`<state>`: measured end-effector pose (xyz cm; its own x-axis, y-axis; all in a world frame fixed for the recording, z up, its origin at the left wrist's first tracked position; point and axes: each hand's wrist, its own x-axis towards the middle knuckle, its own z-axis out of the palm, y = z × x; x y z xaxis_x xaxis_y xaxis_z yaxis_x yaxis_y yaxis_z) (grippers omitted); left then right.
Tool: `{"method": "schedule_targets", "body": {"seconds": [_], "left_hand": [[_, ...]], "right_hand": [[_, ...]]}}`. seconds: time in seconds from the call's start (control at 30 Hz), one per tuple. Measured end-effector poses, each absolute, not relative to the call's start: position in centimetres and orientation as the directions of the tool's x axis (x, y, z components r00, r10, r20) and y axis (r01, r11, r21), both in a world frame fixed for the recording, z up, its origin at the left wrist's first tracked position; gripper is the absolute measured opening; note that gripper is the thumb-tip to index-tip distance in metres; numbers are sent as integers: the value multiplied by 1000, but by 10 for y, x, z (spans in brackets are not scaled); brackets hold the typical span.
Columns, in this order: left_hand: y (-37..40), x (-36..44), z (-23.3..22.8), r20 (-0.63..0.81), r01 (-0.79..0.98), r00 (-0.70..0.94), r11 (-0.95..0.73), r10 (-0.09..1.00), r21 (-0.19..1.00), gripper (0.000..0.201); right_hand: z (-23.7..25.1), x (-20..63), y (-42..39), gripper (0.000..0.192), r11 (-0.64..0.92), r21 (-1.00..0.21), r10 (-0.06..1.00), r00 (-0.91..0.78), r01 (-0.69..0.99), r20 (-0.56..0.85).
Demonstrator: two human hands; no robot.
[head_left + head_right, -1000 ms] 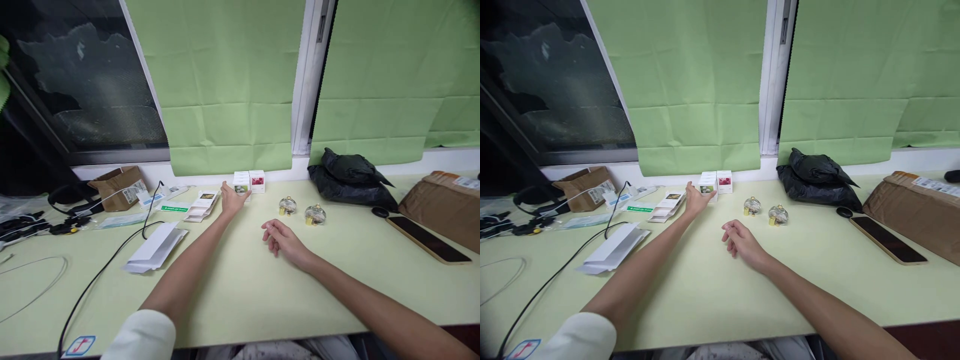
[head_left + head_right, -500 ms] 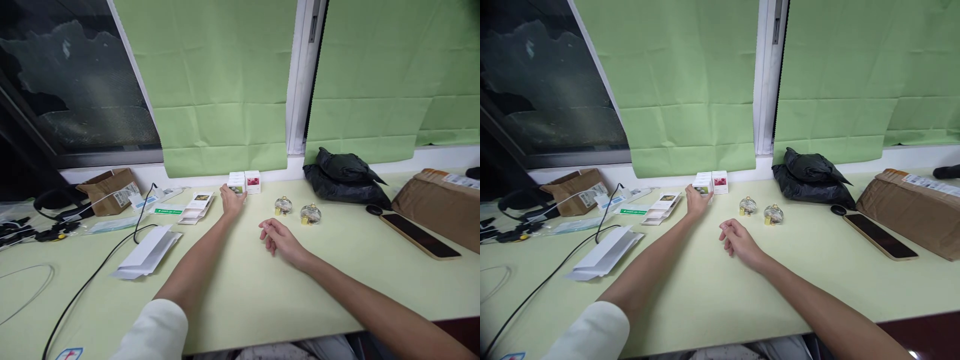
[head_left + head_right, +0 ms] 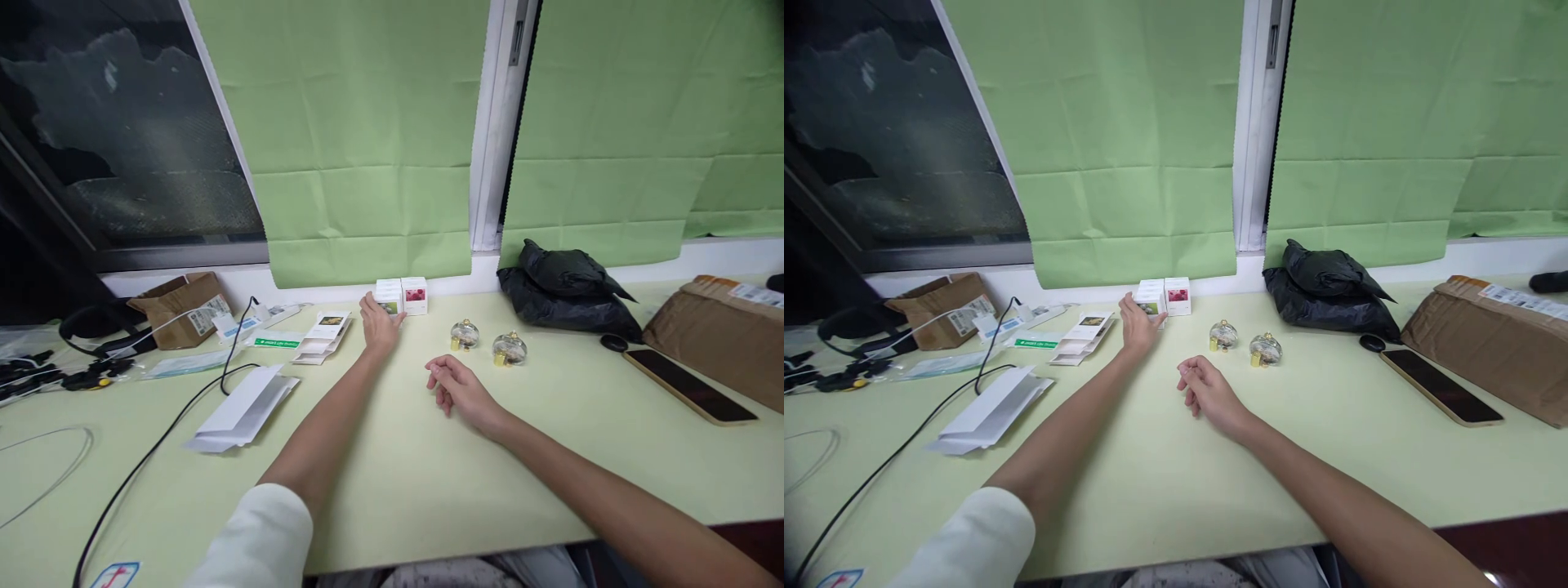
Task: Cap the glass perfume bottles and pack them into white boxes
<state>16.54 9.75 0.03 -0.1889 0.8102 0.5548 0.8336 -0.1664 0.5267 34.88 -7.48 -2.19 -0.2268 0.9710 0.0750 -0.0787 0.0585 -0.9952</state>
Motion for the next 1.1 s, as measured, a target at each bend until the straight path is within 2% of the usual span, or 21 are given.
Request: {"method": "schedule_targets", "body": {"seconds": [0.03, 0.1, 0.17, 0.23, 0.4, 0.53, 0.73, 1.03, 1.1], "left_hand": [[96, 166, 5, 587, 863, -129, -201, 799, 464, 98], [98, 170, 19, 622, 922, 108, -312, 776, 229, 88], [109, 177, 38, 536, 905, 341, -424, 772, 35, 79], [129, 188, 58, 434, 879, 442, -476, 785, -33, 84], [185, 217, 90, 252, 881, 468, -469, 847, -61, 107], [201, 230, 92, 174, 898, 440, -432, 881, -81, 98], [183, 234, 94, 137, 860, 510, -499, 849, -104, 89], [108, 190, 147, 59, 809, 584, -587, 809, 28, 75], [82, 170, 148, 20, 796, 598, -597, 801, 101, 75]], "right_hand": [[-22, 349, -75, 41, 58, -995, 973, -220, -77, 74], [-21, 348, -75, 40, 58, -996, 975, -212, -74, 73], [-21, 348, -76, 39, 62, -996, 975, -210, -65, 75], [-20, 350, -75, 38, 72, -996, 976, -201, -50, 81], [-17, 360, -69, 35, 104, -994, 987, -124, -25, 106], [-15, 367, -63, 34, 87, -996, 994, -65, -4, 87], [-15, 369, -63, 31, 50, -998, 998, -33, 47, 48], [-17, 368, -66, 31, 33, -996, 998, -54, 81, 29], [-19, 369, -66, 31, 29, -995, 998, -55, 98, 24]]}}
